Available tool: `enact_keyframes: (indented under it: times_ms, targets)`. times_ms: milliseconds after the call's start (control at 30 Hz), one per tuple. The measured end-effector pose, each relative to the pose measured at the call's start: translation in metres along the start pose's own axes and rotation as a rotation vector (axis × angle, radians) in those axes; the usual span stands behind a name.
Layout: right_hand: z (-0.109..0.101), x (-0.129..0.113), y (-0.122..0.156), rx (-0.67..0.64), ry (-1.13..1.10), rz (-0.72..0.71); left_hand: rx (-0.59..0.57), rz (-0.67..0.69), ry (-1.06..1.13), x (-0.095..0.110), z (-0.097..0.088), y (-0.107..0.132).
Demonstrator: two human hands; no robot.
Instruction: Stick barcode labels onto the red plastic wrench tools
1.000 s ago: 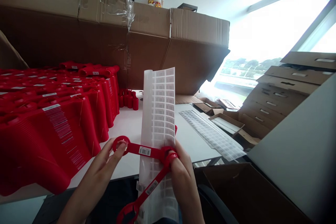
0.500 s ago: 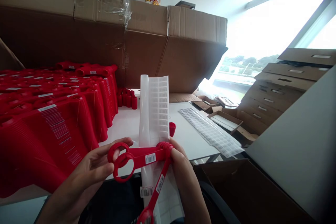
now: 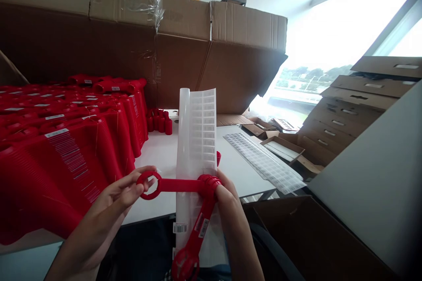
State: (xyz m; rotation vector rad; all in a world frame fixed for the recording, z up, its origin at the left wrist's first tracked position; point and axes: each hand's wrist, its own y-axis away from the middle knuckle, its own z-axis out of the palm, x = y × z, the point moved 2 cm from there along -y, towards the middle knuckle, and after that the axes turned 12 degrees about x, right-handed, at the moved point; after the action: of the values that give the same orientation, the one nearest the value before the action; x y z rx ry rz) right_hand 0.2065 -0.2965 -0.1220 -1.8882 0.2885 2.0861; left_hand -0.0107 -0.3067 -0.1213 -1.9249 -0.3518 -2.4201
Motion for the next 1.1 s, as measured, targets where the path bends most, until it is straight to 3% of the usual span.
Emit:
enact_keyframes:
  times_ms: [200, 267, 433, 567, 767, 900, 1100]
  targets:
    - [0.004, -0.001, 0.005, 0.025, 0.017, -0.099, 0.258, 0.363, -0.093, 0.005, -0.011, -0.003]
    - [0.007, -0.001, 0.007, 0.017, 0.035, -0.116, 0.266, 0.422, -0.067, 0.005, -0.016, 0.004]
    - [0.013, 0.001, 0.013, -0.061, 0.112, -0.18, 0.085, 0.334, -0.086, 0.002, -0.005, 0.026]
    - [0.018, 0.003, 0.02, -0.09, 0.129, -0.204, -0.019, 0.242, -0.086, 0.001, 0.007, 0.028]
    - [0.021, 0.004, 0.027, -0.1, 0.19, -0.213, 0.059, 0.225, -0.173, -0.005, 0.003, 0.019]
    - [0.022, 0.004, 0.028, -0.107, 0.191, -0.215, 0.133, 0.305, -0.196, -0.003, 0.005, 0.02]
    - [0.022, 0.005, 0.028, -0.099, 0.206, -0.216, 0.137, 0.327, -0.219, 0.001, 0.008, 0.021]
